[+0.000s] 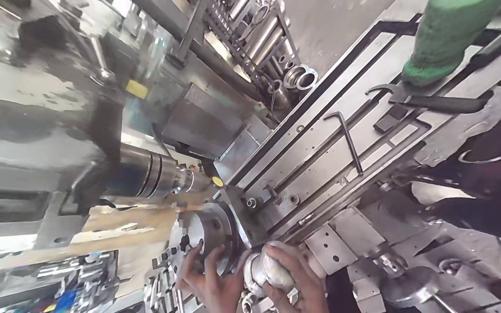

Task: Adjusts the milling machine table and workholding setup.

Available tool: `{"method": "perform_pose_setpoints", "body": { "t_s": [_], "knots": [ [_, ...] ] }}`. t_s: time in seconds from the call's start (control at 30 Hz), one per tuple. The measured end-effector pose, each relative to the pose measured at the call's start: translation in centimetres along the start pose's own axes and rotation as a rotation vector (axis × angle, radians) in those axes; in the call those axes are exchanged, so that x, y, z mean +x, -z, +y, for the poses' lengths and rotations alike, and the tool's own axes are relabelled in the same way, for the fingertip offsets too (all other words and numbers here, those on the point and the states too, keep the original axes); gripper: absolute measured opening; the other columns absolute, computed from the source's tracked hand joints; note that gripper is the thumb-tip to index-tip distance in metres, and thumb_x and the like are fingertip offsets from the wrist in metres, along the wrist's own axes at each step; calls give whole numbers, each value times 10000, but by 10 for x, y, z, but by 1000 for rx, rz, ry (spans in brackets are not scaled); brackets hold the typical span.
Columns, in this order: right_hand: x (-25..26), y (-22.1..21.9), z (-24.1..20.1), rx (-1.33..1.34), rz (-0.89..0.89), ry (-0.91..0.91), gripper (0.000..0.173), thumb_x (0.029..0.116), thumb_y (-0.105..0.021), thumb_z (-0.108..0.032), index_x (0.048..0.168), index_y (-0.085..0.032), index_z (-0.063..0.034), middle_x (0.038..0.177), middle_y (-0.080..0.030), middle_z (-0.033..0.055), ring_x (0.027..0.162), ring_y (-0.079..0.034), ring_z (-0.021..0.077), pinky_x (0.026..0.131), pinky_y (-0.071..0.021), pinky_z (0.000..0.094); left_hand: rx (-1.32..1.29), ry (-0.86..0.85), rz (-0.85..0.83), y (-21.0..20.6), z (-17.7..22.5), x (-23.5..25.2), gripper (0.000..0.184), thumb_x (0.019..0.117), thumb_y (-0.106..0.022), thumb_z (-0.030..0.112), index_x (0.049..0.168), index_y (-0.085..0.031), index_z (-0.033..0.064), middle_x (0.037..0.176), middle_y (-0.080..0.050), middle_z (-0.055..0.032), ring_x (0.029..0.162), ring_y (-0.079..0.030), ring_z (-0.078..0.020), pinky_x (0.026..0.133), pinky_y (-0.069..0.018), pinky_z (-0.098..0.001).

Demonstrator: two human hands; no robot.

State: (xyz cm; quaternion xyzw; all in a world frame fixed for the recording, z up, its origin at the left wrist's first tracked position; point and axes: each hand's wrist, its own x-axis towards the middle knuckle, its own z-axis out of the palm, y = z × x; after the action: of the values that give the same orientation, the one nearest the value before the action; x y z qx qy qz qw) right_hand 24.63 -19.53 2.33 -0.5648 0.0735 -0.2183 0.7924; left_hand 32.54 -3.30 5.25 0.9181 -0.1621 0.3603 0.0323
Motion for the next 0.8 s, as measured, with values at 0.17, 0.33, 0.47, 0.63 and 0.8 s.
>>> {"method": "perform_pose_setpoints", "body": {
  "t_s": [0.17, 0.33, 0.47, 0.63, 0.8],
  "knots": [
    [-13, 15, -17, -2, -74, -35, 455, 905, -746, -169, 1351, -670, -124, 1324, -648, 175, 1174, -667, 180, 952, -601, 348, 12, 16, -9, 2, 4, -1, 621, 716, -766, 728, 965, -688, 165, 1285, -529, -232, 1272, -437, -393, 1076, -262, -535],
    [-27, 27, -23, -53, -67, 8, 442, 896, -753, -186, 1331, -690, -138, 1311, -671, 157, 1141, -690, 203, 913, -615, 383, -22, -2, -37, 4, 9, -1, 651, 703, -801, 676, 992, -698, 102, 1292, -517, -300, 1274, -426, -473, 1088, -256, -580],
    [-36, 34, -32, -51, -118, -28, 477, 881, -766, -145, 1350, -687, -183, 1325, -656, 167, 1132, -693, 232, 891, -623, 423, -20, 28, -59, 7, 13, -1, 667, 699, -809, 637, 1000, -711, 51, 1307, -503, -358, 1262, -418, -543, 1078, -260, -625],
    [-47, 39, -37, -68, -146, -30, 447, 907, -746, -177, 1348, -687, -218, 1327, -647, 176, 1074, -709, 249, 804, -637, 448, -9, 39, -64, 7, 15, -1, 706, 683, -816, 641, 1026, -717, 32, 1311, -500, -366, 1266, -416, -565, 1086, -275, -639],
    [-53, 39, -39, -96, -186, -49, 448, 912, -748, -226, 1356, -683, -236, 1352, -642, 148, 1107, -701, 210, 855, -633, 422, 15, 41, -62, 5, 8, -2, 681, 659, -822, 648, 1037, -727, 90, 1336, -514, -329, 1270, -421, -577, 1077, -272, -695]
  ]
}}
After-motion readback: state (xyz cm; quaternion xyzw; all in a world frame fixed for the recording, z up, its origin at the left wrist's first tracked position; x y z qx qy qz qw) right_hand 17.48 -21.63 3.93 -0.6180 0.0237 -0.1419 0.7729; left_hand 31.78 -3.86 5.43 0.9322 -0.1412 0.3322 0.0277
